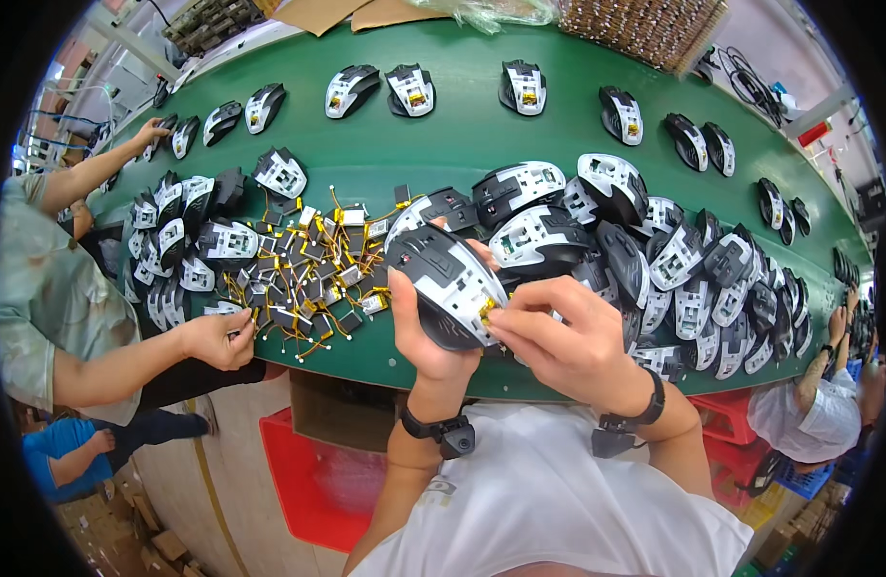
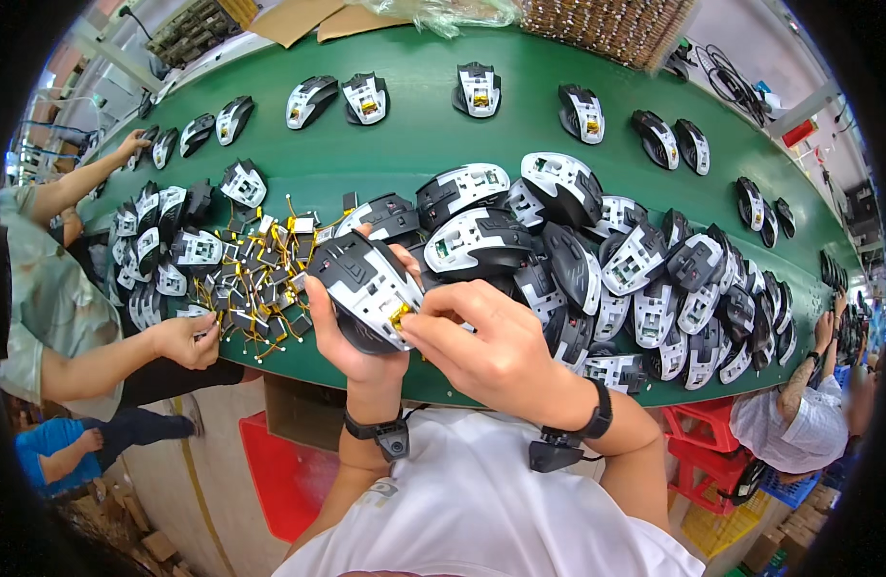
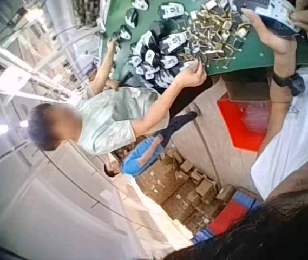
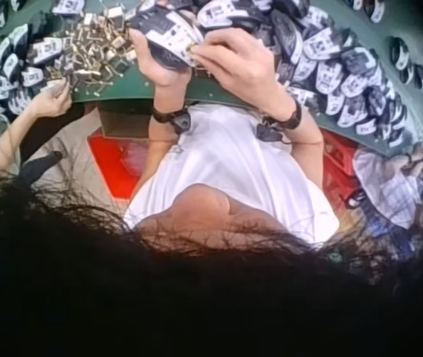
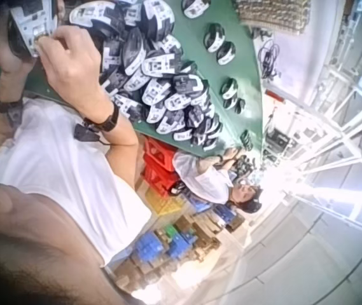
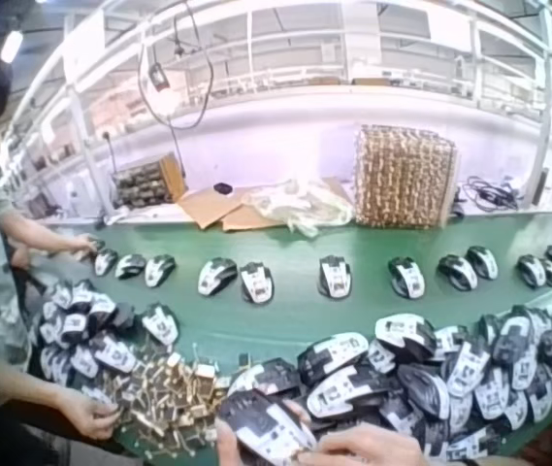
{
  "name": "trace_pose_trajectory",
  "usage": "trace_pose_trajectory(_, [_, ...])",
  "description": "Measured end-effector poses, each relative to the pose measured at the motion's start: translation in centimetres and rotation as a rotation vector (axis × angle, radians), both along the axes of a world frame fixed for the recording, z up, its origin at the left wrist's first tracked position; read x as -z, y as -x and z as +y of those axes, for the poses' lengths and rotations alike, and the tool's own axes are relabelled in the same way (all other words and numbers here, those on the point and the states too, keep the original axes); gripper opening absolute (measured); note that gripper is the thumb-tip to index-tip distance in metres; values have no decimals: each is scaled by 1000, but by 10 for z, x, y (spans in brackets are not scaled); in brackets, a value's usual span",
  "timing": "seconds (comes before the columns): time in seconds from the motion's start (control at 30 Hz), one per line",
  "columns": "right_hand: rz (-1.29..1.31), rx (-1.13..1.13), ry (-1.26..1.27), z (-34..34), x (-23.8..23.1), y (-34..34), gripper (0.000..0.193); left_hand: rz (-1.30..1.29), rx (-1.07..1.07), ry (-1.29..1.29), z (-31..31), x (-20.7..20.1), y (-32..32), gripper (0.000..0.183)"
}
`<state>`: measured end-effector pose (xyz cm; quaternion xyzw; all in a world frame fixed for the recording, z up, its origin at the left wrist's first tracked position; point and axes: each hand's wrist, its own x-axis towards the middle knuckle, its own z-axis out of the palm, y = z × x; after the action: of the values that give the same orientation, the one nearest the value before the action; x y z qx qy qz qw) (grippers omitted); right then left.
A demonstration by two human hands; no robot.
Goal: The person assembles computer mice by inserting small circuit boards into the mouse shells. They pick up a mouse shell, place a circuit board inside, and then place the completed unit on the table. The process is repeated for multiple units.
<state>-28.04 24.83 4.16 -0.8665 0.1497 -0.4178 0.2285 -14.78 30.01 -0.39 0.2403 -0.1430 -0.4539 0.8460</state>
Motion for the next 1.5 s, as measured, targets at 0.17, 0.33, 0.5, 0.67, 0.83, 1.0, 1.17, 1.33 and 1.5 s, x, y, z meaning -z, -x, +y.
trace_pose_trajectory(0.17, [114, 25, 187, 9, 13, 0, 41, 70, -44, 28, 1, 6, -2, 66])
trace_pose_trajectory(0.33, [261, 176, 286, 29, 15, -5, 56, 150, -112, -52, -3, -7, 1, 66])
trace_pose_trajectory(0.5, [104, 126, 200, 29, 24, -8, 53, 144, -68, 26, -3, -2, -6, 69])
trace_pose_trajectory(0.67, [57, 203, 130, 18, 21, -4, 47, 101, -22, 60, -5, 2, 0, 66])
trace_pose_trajectory(0.83, [7, 114, -50, 21, 33, -8, 44, 69, -5, 133, -6, 2, 3, 70])
trace_pose_trajectory(1.0, [-88, 21, -210, 15, 22, -2, 40, 32, 45, 117, -3, -3, -5, 75])
trace_pose_trajectory(1.17, [-24, 121, -41, 19, 30, -6, 40, -109, -12, 106, -4, 7, -1, 78])
trace_pose_trajectory(1.33, [-102, -144, -499, 7, 15, 6, 38, 30, 148, 195, -3, 3, -9, 82])
trace_pose_trajectory(1.5, [2, 62, -57, 11, 19, 3, 39, -53, 90, 180, -10, 4, -3, 79])
